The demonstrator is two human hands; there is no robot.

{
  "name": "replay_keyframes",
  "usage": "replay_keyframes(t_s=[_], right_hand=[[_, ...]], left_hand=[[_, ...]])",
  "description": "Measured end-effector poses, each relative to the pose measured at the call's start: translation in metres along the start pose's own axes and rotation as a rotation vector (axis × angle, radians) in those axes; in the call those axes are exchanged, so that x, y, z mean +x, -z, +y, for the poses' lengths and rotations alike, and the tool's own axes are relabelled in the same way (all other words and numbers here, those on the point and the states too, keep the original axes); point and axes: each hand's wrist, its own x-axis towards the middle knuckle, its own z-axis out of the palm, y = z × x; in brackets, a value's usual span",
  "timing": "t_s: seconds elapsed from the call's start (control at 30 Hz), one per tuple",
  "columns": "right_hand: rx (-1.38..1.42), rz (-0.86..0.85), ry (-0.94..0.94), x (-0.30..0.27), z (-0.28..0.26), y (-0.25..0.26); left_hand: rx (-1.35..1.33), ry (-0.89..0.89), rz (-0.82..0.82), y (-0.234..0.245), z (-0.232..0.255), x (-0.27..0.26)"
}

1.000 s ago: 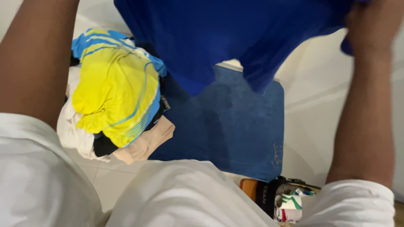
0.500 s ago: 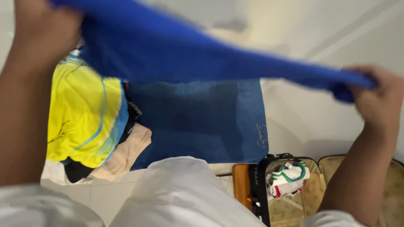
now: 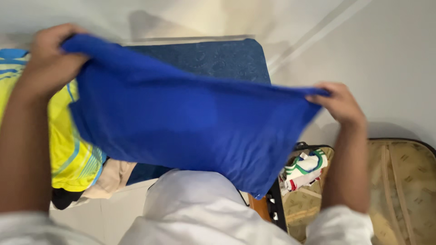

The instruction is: The person folds two shirts and places them into a suitcase.

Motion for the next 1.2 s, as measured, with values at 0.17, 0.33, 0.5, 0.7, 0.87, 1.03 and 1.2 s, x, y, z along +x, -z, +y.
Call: replay_keyframes(t_s=[0.17, 0.33, 0.5, 0.7, 0.87, 1.03, 1.2], right_hand=[[0.207, 0.318, -0.174, 0.116, 0.096, -0.070], [-0.080, 0.611, 0.106, 0.140, 0.182, -0.171], [-0.217, 0.358, -0.159, 0.041, 0.219, -0.261], [-0.333, 0.325, -0.423, -0.056, 0.224, -0.329], [-0.071, 0.349, -0.579, -0.076, 0.221, -0.352], [0.414, 0.195, -0.623, -0.087, 0.212, -0.352], [0.712, 0.285, -0.583, -0.107, 0.160, -0.292]], left_hand=[[0.017, -0.045, 0.171, -0.079, -0.115, 0.081], [0.419, -0.203, 0.397, -0.147, -0.208, 0.068], [0.360, 0.166, 0.191, -0.210, -0.262, -0.111], [0.568, 0.542, 0.277, -0.239, -0.272, -0.239], [0.399, 0.800, 0.167, -0.213, -0.235, -0.229], [-0.182, 0.764, 0.061, -0.188, -0.180, -0.225], [-0.440, 0.720, 0.146, -0.173, -0.134, -0.228]])
